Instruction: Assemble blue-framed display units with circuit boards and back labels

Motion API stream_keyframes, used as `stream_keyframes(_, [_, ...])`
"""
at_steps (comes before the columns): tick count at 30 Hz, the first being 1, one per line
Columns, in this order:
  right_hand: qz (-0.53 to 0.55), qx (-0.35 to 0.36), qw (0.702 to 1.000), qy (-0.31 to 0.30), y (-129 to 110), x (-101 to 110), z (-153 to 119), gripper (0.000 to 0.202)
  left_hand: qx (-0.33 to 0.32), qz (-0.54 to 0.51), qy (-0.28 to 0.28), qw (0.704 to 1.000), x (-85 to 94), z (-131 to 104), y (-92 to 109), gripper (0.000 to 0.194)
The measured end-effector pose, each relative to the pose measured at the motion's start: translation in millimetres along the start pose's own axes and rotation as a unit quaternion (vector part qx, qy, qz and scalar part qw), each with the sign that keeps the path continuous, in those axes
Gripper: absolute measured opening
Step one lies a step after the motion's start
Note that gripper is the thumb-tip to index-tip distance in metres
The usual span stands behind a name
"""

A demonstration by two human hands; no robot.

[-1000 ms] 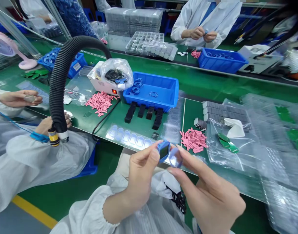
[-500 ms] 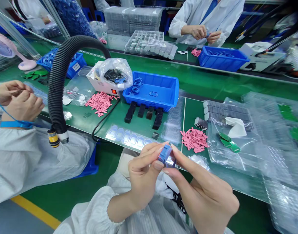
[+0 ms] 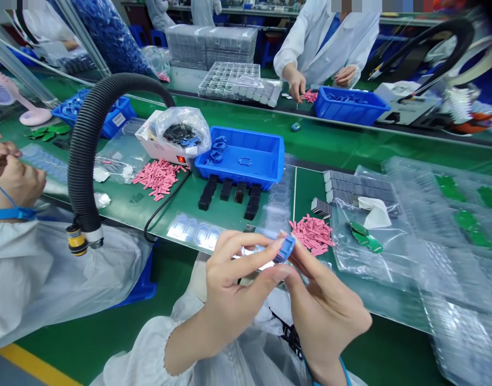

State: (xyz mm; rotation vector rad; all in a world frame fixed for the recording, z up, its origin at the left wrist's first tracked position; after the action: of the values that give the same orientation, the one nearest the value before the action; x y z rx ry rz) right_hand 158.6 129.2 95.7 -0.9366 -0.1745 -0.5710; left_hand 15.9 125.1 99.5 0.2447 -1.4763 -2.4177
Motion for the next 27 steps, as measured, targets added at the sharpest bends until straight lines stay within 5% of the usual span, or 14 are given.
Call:
stream_keyframes(6, [-0.037, 0.085, 0.996, 0.01, 1, 7, -3, 0.063, -0.079, 0.124, -0.069, 0.987, -7.3, 13, 18, 0.024])
stream_keyframes(9, [0.078, 0.0, 0.994, -0.073, 22, 3, 4, 0.044, -0.096, 0.119, -0.087, 0.984, -8.0, 10, 16, 0.026])
stream_keyframes(13, [0.199, -0.087, 0.952, -0.214, 39, -8, 10, 0.01, -0.104, 0.091, -0.142, 0.98, -12.4, 1, 12, 0.027])
stream_keyframes(21, [0.128, 0.021, 0.967, -0.218, 30, -3, 11, 0.008, -0.007, 0.079, -0.203, 0.976, -18.7, 5, -3, 0.018])
stream_keyframes(27, [0.065, 0.106, 0.967, -0.223, 23, -1, 10, 0.011, -0.018, 0.022, -0.182, 0.983, -19.1, 5, -14, 0.004])
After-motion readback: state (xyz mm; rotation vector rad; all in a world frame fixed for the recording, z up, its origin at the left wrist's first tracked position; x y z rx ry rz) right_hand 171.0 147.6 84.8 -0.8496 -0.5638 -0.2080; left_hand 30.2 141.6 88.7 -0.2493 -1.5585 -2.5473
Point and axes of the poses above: each hand's wrist, its own z-axis towards the middle knuckle, its own x-axis out of the back of the hand, y = z × x, the point moved 7 cm from there along z, towards the middle knuckle, and after that the axes turned 5 degrees about -z, right-handed, at the moved point
